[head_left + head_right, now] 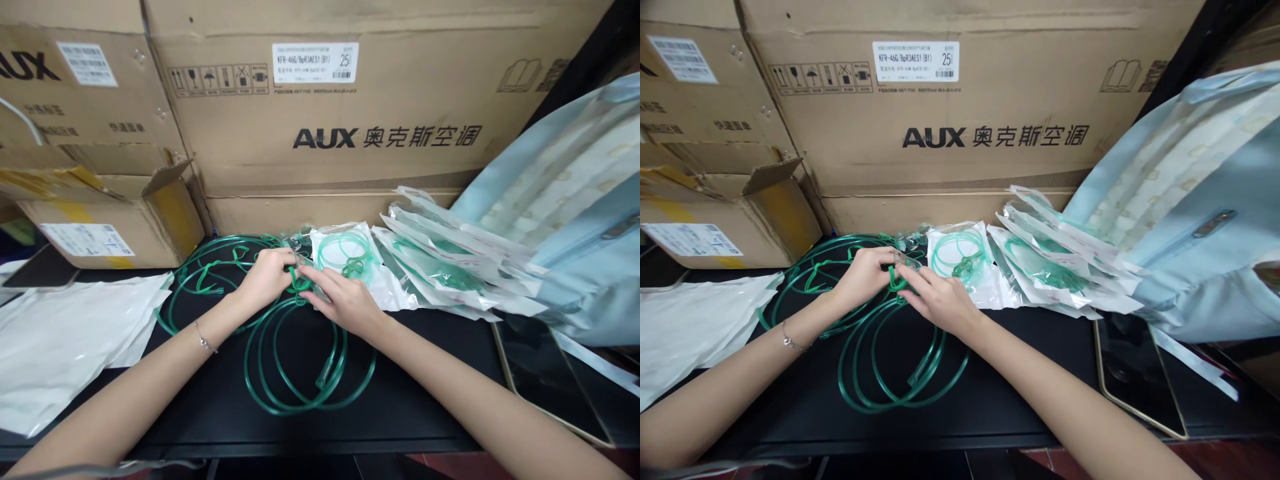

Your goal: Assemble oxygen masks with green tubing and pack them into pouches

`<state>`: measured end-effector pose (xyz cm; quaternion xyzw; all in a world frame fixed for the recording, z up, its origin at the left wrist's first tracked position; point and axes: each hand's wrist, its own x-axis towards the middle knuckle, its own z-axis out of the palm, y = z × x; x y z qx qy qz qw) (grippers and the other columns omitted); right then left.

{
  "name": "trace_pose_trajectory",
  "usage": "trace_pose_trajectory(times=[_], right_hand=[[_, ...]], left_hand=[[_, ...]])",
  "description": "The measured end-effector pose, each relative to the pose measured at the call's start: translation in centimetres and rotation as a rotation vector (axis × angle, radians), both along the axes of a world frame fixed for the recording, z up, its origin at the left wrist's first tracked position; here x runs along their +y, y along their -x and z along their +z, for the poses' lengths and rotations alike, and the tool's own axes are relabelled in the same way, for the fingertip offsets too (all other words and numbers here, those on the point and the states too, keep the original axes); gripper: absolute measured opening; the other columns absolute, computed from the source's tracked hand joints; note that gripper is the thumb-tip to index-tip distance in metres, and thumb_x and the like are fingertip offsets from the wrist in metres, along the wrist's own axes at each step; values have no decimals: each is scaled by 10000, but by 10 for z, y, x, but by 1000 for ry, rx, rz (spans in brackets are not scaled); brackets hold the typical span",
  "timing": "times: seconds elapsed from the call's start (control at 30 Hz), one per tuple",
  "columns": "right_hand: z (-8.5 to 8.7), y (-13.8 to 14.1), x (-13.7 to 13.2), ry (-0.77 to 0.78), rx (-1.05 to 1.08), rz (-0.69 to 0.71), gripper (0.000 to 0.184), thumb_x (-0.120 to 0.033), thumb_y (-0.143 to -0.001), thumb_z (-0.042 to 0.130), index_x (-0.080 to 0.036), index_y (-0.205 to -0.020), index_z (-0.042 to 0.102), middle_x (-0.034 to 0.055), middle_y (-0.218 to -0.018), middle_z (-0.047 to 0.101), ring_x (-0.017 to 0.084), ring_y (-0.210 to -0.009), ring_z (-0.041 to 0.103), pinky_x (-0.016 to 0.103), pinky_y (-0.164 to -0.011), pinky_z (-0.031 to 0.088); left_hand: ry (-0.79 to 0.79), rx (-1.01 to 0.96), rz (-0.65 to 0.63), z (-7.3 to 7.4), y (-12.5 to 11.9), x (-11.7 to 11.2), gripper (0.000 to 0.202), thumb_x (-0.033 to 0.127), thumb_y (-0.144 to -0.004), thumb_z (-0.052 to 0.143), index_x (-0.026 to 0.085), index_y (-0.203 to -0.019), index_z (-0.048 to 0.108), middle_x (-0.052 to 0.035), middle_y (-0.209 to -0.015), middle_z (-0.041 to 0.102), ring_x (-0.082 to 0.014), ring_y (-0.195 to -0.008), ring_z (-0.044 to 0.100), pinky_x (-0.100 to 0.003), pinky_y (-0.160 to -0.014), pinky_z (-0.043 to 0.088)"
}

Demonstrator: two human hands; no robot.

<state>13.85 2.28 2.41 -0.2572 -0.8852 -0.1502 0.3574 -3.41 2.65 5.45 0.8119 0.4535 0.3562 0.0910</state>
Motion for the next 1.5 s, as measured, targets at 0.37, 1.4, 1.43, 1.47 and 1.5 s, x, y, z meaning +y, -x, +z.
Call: trace_pose_trajectory(times=[0.37, 1.4, 1.43, 1.47, 1.5], right_hand=[[5, 4, 6, -126, -65, 52, 307, -187, -910, 356, -134, -1001, 645, 31, -668, 601, 88, -531, 542, 195, -421, 386], [12, -6, 9, 94, 437, 120, 216, -101, -839, 456, -176, -910, 646, -24, -533, 528, 87, -463, 480, 213, -452, 429], [12, -7, 9, 94, 442, 120, 214, -101, -838, 459, -174, -910, 647, -23, -536, 529, 87, -463, 480, 212, -449, 427], [12, -7, 9, 96, 446, 118, 211, -102, -838, 462, -172, -911, 648, -22, -536, 529, 88, -464, 479, 213, -449, 427], [12, -7, 9, 101, 451, 114, 210, -105, -838, 464, -170, -913, 648, -23, -532, 528, 90, -465, 480, 214, -450, 428]], left_hand=[[508, -6, -283, 20, 30, -6, 282, 165, -692, 604, 154, -974, 606, -35, -962, 638, -173, -879, 591, -266, -738, 455], [354, -38, -62, -17, 6, -9, 125, 235, -722, 580, 161, -771, 668, -20, -698, 665, -140, -630, 590, -241, -602, 431], [361, -35, -40, -14, 7, -11, 118, 231, -725, 576, 160, -759, 663, -17, -655, 658, -141, -604, 590, -244, -584, 433], [385, -53, -30, -9, 9, -13, 112, 232, -727, 577, 157, -749, 656, -14, -615, 650, -142, -584, 590, -245, -569, 436], [425, -95, -32, -4, 11, -15, 106, 236, -727, 583, 152, -741, 647, -13, -592, 647, -143, -575, 595, -246, -560, 443]])
